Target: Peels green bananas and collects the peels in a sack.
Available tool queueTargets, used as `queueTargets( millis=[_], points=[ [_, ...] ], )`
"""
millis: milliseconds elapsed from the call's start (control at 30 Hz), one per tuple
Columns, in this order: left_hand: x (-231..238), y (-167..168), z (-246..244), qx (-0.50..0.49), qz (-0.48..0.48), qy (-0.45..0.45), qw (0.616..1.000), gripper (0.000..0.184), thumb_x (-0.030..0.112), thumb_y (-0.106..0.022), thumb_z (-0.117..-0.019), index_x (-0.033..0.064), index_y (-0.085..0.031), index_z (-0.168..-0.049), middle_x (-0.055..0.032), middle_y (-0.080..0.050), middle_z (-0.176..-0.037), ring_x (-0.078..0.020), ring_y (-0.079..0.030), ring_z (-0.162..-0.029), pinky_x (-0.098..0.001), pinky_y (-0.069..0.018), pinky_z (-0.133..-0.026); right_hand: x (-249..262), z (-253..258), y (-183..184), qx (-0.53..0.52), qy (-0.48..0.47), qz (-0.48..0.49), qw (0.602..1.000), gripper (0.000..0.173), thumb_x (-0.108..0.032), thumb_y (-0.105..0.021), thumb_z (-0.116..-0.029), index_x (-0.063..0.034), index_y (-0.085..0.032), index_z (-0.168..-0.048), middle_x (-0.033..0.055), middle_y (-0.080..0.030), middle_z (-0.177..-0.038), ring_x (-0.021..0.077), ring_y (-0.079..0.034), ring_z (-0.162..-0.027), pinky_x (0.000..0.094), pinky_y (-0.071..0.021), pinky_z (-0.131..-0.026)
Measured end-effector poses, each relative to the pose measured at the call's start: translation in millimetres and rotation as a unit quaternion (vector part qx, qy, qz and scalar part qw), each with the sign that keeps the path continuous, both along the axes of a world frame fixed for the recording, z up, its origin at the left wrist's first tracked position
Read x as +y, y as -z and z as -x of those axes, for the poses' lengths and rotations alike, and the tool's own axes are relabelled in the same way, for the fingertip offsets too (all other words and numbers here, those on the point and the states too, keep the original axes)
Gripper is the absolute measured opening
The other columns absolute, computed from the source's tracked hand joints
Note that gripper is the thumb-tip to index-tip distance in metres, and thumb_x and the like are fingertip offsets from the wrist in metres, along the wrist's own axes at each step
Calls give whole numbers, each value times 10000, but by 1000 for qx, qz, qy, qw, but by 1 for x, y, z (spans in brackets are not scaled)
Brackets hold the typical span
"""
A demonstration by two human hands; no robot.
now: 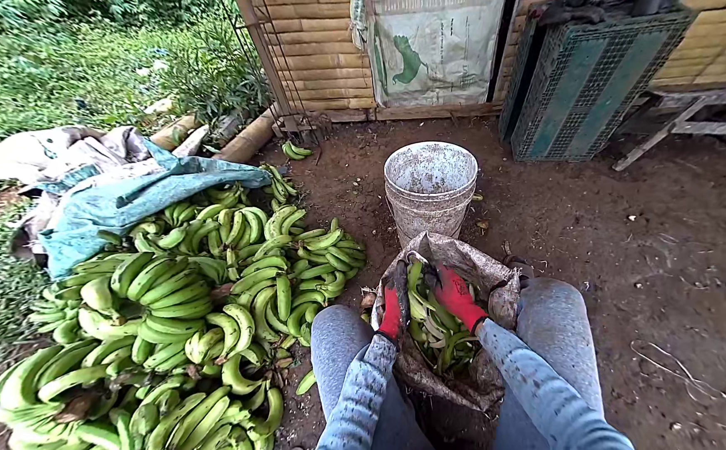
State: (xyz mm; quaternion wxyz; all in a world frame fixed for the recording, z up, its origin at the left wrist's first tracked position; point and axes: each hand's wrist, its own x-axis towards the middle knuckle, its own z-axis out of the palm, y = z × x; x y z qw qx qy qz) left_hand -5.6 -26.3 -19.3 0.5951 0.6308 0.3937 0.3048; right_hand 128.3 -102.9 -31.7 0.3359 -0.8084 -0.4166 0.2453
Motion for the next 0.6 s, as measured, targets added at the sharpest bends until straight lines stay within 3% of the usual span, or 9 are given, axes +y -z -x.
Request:
queueTargets(
  millis=[100, 167, 233, 267, 300, 367, 467, 533, 600],
  points=[
    [2, -2, -1, -28, 30, -2, 999, 362, 237, -529, -1069, -16, -617, -1312, -154, -679, -1221, -158, -657, -1091, -337, -535, -980, 5, -30, -8, 17, 105, 25, 994, 430, -259, -475, -1084, -8, -504, -1431, 238, -650, -1299, 366, -623, -1249, 529, -462, -1091],
    [17, -1, 2, -29, 58, -38, 997, 377, 286, -441, -1106, -17, -629, -1228, -126, -681, -986, -161, -664, -811, -336, -580, -750, 0, -25, -19, 17, 60, -14, 998, 429, -279, -507, -1064, -29, -519, -1412, 215, -675, -1235, 338, -659, -1170, 517, -495, -1043],
    [30, -4, -4, -66, 97, -46, 992, 420, 312, -345, -1127, -6, -616, -1169, -86, -646, -846, -146, -617, -665, -310, -555, -620, -13, -19, -28, 70, -21, -90, 993, 400, -329, -567, -1043, -60, -589, -1338, 127, -703, -1104, 209, -690, -953, 404, -566, -878],
    [34, -8, -4, -85, 110, -48, 989, 439, 331, -324, -1130, 6, -616, -1166, -74, -643, -833, -137, -610, -654, -300, -547, -606, -19, -14, -29, 121, -83, -112, 983, 375, -322, -588, -1036, -61, -614, -1304, 83, -694, -1051, 137, -667, -836, 330, -573, -767],
    [38, -9, -3, -102, 119, -45, 987, 454, 355, -313, -1129, 20, -615, -1178, -70, -637, -843, -136, -611, -673, -304, -549, -623, -23, -10, -29, 160, -145, -112, 970, 358, -313, -608, -1029, -64, -636, -1283, 60, -695, -1061, 96, -662, -834, 289, -570, -765],
    [38, -9, 0, -127, 132, -26, 983, 460, 381, -308, -1125, 39, -613, -1168, -65, -645, -830, -136, -625, -678, -300, -558, -619, -25, -3, -25, 139, -213, -95, 962, 334, -281, -609, -1025, -68, -656, -1278, 85, -694, -1180, 126, -662, -1053, 323, -531, -971],
    [25, -6, 4, -126, 143, 57, 980, 425, 320, -288, -1132, 36, -593, -1216, -61, -660, -851, -124, -637, -687, -289, -565, -616, -17, -13, -31, -12, -147, -44, 988, 384, -209, -585, -1014, -85, -632, -1374, 210, -615, -1347, 324, -596, -1260, 495, -446, -1115],
    [24, 3, 10, -67, 132, 104, 983, 407, 304, -317, -1129, 24, -586, -1251, -81, -665, -893, -140, -640, -715, -308, -572, -645, -7, -25, -32, -91, -68, -31, 993, 373, -181, -585, -1005, -72, -645, -1356, 254, -605, -1345, 408, -580, -1266, 574, -433, -1095],
    [25, 12, 15, 15, 83, 105, 991, 434, 313, -348, -1126, 15, -587, -1332, -135, -684, -1079, -169, -671, -900, -352, -584, -810, -1, -34, -30, -92, 1, -30, 995, 372, -156, -584, -1004, -83, -633, -1366, 246, -611, -1329, 411, -595, -1241, 580, -463, -1058]
  ],
)
